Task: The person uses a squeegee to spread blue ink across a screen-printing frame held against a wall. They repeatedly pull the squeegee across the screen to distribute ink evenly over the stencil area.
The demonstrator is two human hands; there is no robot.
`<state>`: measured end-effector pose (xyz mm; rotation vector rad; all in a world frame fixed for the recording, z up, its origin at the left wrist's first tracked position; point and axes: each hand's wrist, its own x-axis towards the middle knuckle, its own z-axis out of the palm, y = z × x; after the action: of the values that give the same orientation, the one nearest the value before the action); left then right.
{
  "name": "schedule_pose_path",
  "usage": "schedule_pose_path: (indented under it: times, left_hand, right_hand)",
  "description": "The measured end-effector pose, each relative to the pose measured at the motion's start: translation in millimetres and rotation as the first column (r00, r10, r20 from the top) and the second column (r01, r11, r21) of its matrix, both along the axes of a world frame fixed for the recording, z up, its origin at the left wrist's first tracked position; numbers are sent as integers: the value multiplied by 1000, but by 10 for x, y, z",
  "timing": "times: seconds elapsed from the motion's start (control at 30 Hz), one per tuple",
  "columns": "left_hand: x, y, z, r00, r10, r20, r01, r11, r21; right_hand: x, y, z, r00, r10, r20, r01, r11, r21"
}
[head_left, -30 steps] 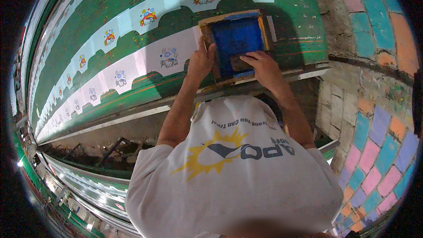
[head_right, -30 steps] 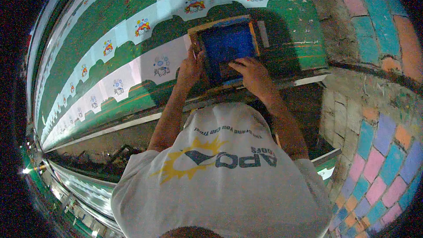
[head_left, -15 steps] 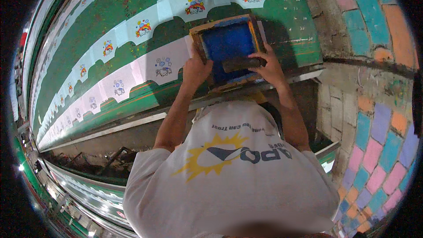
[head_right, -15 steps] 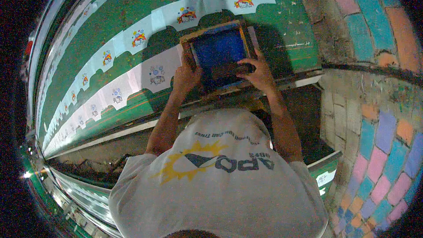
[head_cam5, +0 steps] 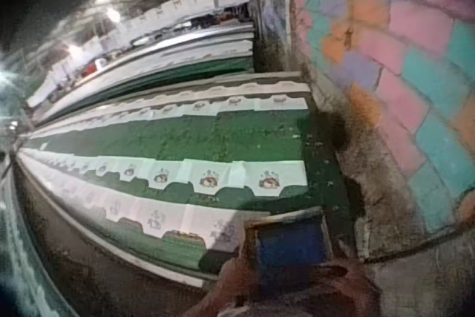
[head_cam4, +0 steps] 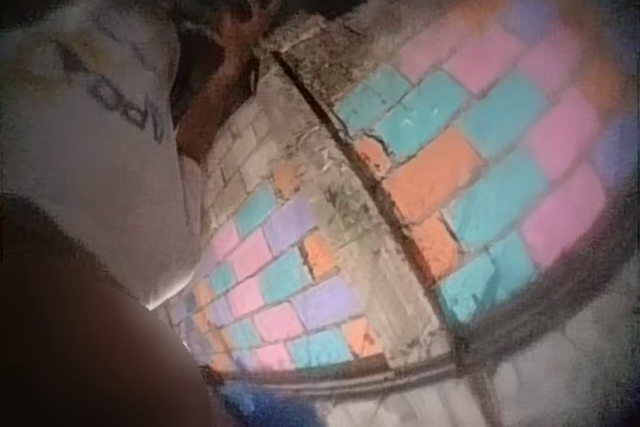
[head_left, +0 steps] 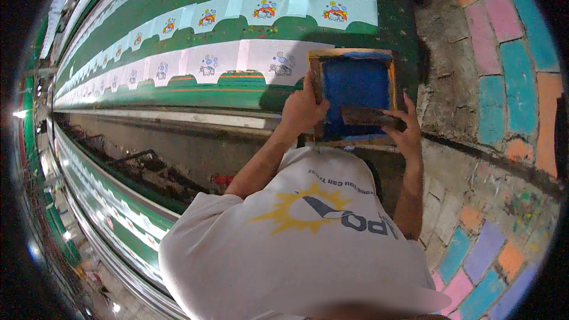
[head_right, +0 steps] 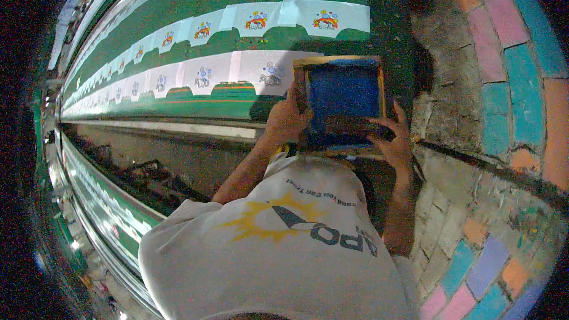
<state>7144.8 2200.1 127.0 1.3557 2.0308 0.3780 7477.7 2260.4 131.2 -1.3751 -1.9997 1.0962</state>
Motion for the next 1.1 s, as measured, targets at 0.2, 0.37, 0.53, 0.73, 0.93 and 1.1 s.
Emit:
schedule_pose_path:
  times: [0.2, 0.37, 0.53, 0.73, 0.93, 1.1]
  left_hand:
    - [491, 15, 15, 1000, 2, 0, -2, 1000, 10]
    - [504, 339, -41, 999, 36, 12, -37, 997, 70]
    - [500, 744, -153, 997, -49, 53, 40, 985, 167]
    - [674, 921, -135, 997, 21, 68, -30, 992, 121]
    - [1165, 1045, -87, 980, 183, 71, -194, 962, 194]
    - [1924, 1228, 57, 965, 259, 46, -263, 947, 187]
  right_hand:
    - [496, 123, -44, 999, 43, 7, -43, 999, 32]
    - [484, 407, -60, 999, -8, -49, 9, 1000, 9]
    - [540, 629, -39, 996, -84, -11, 84, 996, -7]
    - [725, 1025, -53, 1000, -6, 29, 7, 1000, -13]
    - [1096, 1544, -171, 989, 128, -77, -127, 992, 13]
    - [1696, 2057, -171, 972, 216, -96, -214, 976, 24]
